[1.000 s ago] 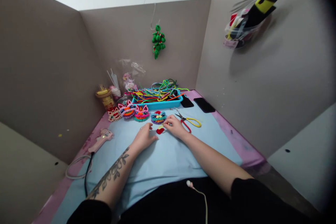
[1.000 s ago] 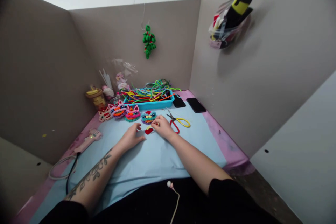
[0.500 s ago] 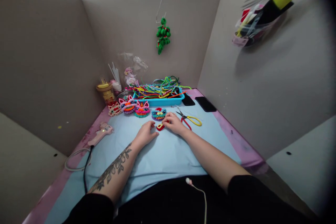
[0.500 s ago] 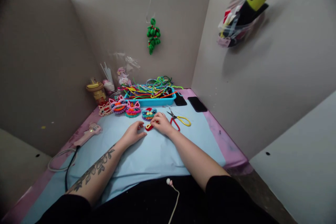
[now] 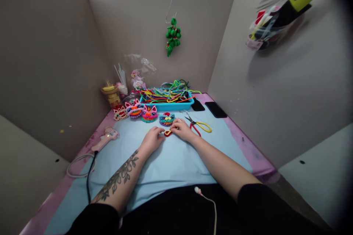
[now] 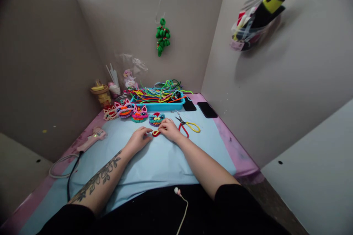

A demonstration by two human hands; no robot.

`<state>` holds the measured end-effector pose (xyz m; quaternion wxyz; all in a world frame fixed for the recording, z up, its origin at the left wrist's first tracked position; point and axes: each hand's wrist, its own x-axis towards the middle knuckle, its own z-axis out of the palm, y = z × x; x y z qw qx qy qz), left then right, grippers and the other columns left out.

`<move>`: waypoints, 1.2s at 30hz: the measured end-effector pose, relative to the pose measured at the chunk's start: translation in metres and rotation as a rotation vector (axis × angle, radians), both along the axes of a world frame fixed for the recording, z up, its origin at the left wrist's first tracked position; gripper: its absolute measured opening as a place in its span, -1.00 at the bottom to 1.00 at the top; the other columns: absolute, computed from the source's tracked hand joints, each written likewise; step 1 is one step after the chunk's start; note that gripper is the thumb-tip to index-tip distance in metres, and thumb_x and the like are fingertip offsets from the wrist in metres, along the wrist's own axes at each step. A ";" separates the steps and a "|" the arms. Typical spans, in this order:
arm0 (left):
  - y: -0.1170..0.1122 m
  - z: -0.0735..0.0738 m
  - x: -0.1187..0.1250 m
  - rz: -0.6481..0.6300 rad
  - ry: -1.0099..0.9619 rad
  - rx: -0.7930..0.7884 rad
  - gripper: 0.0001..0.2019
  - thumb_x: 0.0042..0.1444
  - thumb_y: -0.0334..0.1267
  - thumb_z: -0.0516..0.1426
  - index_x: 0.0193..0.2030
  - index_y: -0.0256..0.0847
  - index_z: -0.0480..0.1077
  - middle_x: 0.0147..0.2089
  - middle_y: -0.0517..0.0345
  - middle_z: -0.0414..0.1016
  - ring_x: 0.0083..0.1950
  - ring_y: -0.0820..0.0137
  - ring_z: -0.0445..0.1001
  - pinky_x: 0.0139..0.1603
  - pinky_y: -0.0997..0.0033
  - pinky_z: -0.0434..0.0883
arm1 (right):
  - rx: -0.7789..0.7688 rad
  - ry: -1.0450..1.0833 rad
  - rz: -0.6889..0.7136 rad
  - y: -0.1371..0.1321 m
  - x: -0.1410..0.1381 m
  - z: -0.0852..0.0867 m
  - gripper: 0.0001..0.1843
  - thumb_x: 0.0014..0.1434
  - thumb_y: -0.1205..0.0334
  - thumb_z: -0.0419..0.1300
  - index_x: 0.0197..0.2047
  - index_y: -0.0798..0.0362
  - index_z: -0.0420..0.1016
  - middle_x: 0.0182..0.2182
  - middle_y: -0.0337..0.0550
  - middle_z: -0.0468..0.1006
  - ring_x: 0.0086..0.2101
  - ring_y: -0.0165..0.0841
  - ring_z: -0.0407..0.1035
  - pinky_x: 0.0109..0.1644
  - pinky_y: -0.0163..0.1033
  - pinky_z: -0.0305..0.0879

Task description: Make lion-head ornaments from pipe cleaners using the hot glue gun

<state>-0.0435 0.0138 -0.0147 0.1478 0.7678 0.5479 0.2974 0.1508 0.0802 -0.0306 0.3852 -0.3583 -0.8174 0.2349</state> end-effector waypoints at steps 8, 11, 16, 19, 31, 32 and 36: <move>-0.001 0.000 0.007 0.014 0.064 0.032 -0.58 -0.03 -0.27 0.16 0.03 -0.20 0.32 -0.07 -0.02 0.44 -0.06 0.23 0.40 -0.02 0.25 0.32 | 0.028 -0.046 0.000 0.003 -0.002 -0.003 -0.91 0.05 0.34 0.20 -0.39 0.00 0.54 -0.30 -0.16 0.39 -0.17 -0.31 0.22 -0.03 -0.16 0.15; -0.001 0.001 0.013 0.076 0.080 -0.017 -0.38 -0.07 -0.21 0.21 0.16 -0.23 0.17 -0.08 -0.06 0.45 -0.06 0.18 0.40 -0.07 0.23 0.32 | 0.039 -0.066 0.000 0.003 -0.003 -0.005 -0.90 0.06 0.34 0.19 -0.39 -0.01 0.54 -0.30 -0.17 0.39 -0.17 -0.31 0.21 -0.04 -0.17 0.15; -0.001 0.002 0.017 0.084 0.124 -0.005 -0.41 -0.05 -0.23 0.19 0.15 -0.26 0.16 -0.07 -0.08 0.43 -0.05 0.18 0.38 -0.06 0.23 0.32 | 0.062 -0.120 -0.008 0.003 -0.006 -0.005 -0.90 0.06 0.33 0.20 -0.39 0.00 0.54 -0.31 -0.16 0.38 -0.19 -0.32 0.20 -0.04 -0.17 0.15; -0.004 0.002 0.015 0.042 0.214 0.073 -0.54 0.02 -0.24 0.15 0.10 -0.17 0.26 -0.01 -0.05 0.36 -0.02 0.22 0.35 -0.02 0.25 0.30 | 0.078 -0.135 -0.012 0.002 -0.006 -0.003 -0.89 0.07 0.35 0.19 -0.38 0.00 0.54 -0.30 -0.16 0.38 -0.18 -0.32 0.19 -0.04 -0.18 0.15; -0.016 0.009 0.026 0.100 0.567 0.162 -0.59 0.10 -0.13 0.09 0.12 -0.01 0.27 0.15 -0.02 0.21 0.07 0.13 0.23 -0.06 0.15 0.28 | 0.109 -0.152 -0.030 0.001 -0.006 -0.005 -0.92 0.06 0.32 0.20 -0.39 0.02 0.54 -0.29 -0.15 0.39 -0.17 -0.32 0.20 -0.03 -0.18 0.17; -0.016 0.008 0.027 0.105 0.565 0.158 -0.60 0.10 -0.13 0.09 0.11 -0.02 0.28 0.15 -0.03 0.21 0.07 0.13 0.23 -0.05 0.15 0.28 | 0.108 -0.148 -0.029 0.001 -0.006 -0.005 -0.92 0.06 0.32 0.21 -0.39 0.02 0.54 -0.29 -0.15 0.39 -0.17 -0.32 0.20 -0.03 -0.17 0.17; -0.016 0.008 0.027 0.107 0.565 0.158 -0.62 0.10 -0.11 0.09 0.07 -0.04 0.30 0.14 -0.03 0.21 0.06 0.13 0.24 -0.06 0.15 0.28 | 0.095 -0.113 -0.020 0.000 -0.006 -0.004 -0.92 0.04 0.31 0.21 -0.38 0.01 0.55 -0.30 -0.15 0.39 -0.17 -0.32 0.22 -0.03 -0.16 0.17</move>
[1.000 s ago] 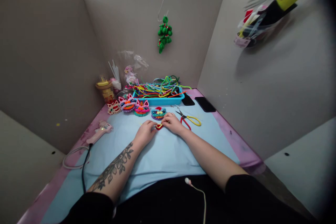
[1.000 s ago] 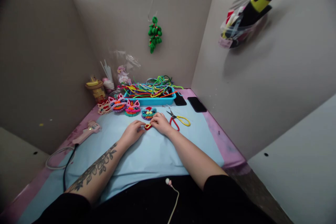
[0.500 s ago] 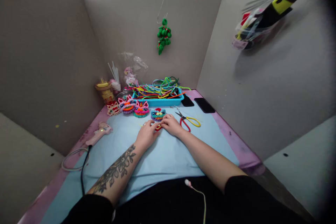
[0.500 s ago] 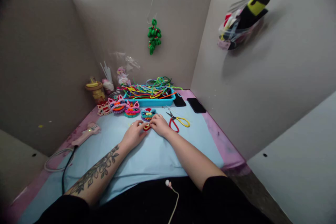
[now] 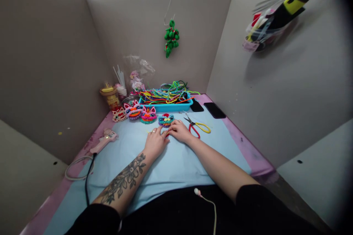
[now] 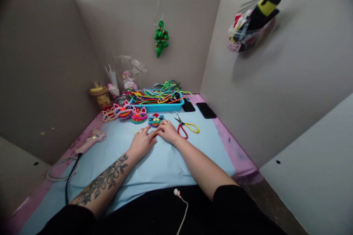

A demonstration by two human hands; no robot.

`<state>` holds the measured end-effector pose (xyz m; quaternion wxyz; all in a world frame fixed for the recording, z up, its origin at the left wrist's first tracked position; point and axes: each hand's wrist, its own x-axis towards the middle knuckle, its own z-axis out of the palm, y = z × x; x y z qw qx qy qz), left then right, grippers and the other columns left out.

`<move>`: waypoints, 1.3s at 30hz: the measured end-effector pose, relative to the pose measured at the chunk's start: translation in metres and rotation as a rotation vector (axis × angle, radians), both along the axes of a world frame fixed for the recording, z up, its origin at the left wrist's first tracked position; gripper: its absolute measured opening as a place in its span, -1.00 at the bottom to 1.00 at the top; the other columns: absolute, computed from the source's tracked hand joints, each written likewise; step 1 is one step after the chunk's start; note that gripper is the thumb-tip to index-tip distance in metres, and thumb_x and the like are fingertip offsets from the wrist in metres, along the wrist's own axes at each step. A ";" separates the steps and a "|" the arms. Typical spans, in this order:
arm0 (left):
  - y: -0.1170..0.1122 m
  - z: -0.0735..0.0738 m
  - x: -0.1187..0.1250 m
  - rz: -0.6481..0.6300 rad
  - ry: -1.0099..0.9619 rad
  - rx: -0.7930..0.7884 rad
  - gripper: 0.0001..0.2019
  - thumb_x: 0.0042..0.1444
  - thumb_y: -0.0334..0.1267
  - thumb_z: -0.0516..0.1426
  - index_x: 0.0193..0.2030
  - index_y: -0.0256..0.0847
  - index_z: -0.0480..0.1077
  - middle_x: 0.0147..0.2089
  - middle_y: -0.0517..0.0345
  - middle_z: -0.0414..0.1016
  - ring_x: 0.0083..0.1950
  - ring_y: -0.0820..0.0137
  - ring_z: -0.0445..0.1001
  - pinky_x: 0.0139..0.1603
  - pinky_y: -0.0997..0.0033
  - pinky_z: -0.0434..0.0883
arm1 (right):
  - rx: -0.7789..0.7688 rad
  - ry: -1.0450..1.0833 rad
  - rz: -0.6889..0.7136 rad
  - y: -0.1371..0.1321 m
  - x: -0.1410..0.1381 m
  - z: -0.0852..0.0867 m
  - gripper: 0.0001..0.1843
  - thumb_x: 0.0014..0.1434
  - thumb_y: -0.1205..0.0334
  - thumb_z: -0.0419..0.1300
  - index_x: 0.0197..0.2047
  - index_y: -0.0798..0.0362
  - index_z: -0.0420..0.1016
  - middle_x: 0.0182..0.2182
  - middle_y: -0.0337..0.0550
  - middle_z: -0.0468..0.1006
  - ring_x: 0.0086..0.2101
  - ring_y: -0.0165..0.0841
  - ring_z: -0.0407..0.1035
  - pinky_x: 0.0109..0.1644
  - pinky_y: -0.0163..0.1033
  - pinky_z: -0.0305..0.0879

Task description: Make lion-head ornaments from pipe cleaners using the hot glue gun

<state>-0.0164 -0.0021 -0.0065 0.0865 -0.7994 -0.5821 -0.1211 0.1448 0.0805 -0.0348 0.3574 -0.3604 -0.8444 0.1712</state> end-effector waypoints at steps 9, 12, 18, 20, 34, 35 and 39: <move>-0.001 0.004 0.000 0.001 -0.033 0.002 -0.63 0.05 -0.13 0.13 0.03 -0.04 0.31 0.11 -0.03 0.24 0.04 0.13 0.28 -0.08 0.18 0.30 | -0.401 0.564 -0.095 -0.002 0.005 0.012 -0.76 -0.03 0.32 0.06 -0.32 0.05 0.53 -0.35 -0.19 0.42 -0.37 -0.40 0.28 -0.29 -0.28 0.25; 0.002 0.001 -0.001 -0.009 -0.104 0.013 -0.50 0.00 -0.15 0.18 0.12 -0.07 0.22 0.07 -0.04 0.28 0.02 0.15 0.31 -0.07 0.18 0.31 | -0.735 0.849 -0.106 -0.002 0.008 0.017 -0.75 -0.11 0.30 0.08 -0.35 0.08 0.51 -0.49 -0.23 0.41 -0.59 -0.49 0.13 -0.56 -0.36 0.07; 0.008 -0.004 -0.012 -0.056 -0.477 0.119 -0.39 0.04 -0.13 0.14 0.20 -0.20 0.04 0.02 -0.10 0.30 -0.02 0.21 0.35 -0.07 0.19 0.35 | -0.686 1.103 0.000 -0.013 0.049 0.062 -0.76 -0.10 0.22 0.13 -0.31 0.01 0.51 -0.37 -0.16 0.51 -0.48 -0.42 0.29 -0.54 -0.37 0.17; 0.010 -0.004 -0.016 -0.047 -0.584 0.146 -0.50 0.10 -0.16 0.08 0.17 -0.21 0.08 -0.04 -0.07 0.32 -0.09 0.27 0.37 -0.12 0.23 0.38 | -0.511 0.885 -0.013 -0.021 0.074 0.081 -0.72 -0.03 0.20 0.13 -0.21 0.00 0.52 -0.26 -0.15 0.54 -0.37 -0.40 0.36 -0.47 -0.38 0.25; 0.011 0.007 -0.022 0.003 -0.672 0.244 -0.73 0.11 -0.33 0.02 -0.02 -0.23 0.24 -0.11 0.00 0.31 -0.23 0.37 0.35 -0.10 0.28 0.36 | -0.222 -0.264 -0.552 -0.031 0.198 0.089 -0.78 0.05 0.33 0.13 -0.27 -0.02 0.59 -0.07 0.02 0.45 -0.01 -0.10 0.24 0.06 0.05 0.10; 0.010 0.009 -0.021 -0.001 -0.668 0.238 -0.73 0.11 -0.32 0.02 -0.02 -0.22 0.24 -0.10 0.00 0.31 -0.23 0.37 0.35 -0.09 0.28 0.36 | -0.236 -0.308 -0.590 -0.035 0.199 0.080 -0.79 -0.02 0.37 0.16 -0.36 0.00 0.61 -0.07 0.07 0.44 0.00 -0.05 0.21 0.05 0.09 0.07; 0.009 0.012 -0.018 -0.011 -0.654 0.225 -0.73 0.12 -0.30 0.02 -0.02 -0.19 0.24 -0.10 0.01 0.30 -0.23 0.37 0.35 -0.09 0.28 0.36 | -0.257 -0.719 -0.694 -0.063 0.196 0.039 -0.65 -0.13 0.42 0.13 -0.32 -0.12 0.62 0.05 -0.04 0.35 0.03 -0.05 0.13 0.00 0.01 0.09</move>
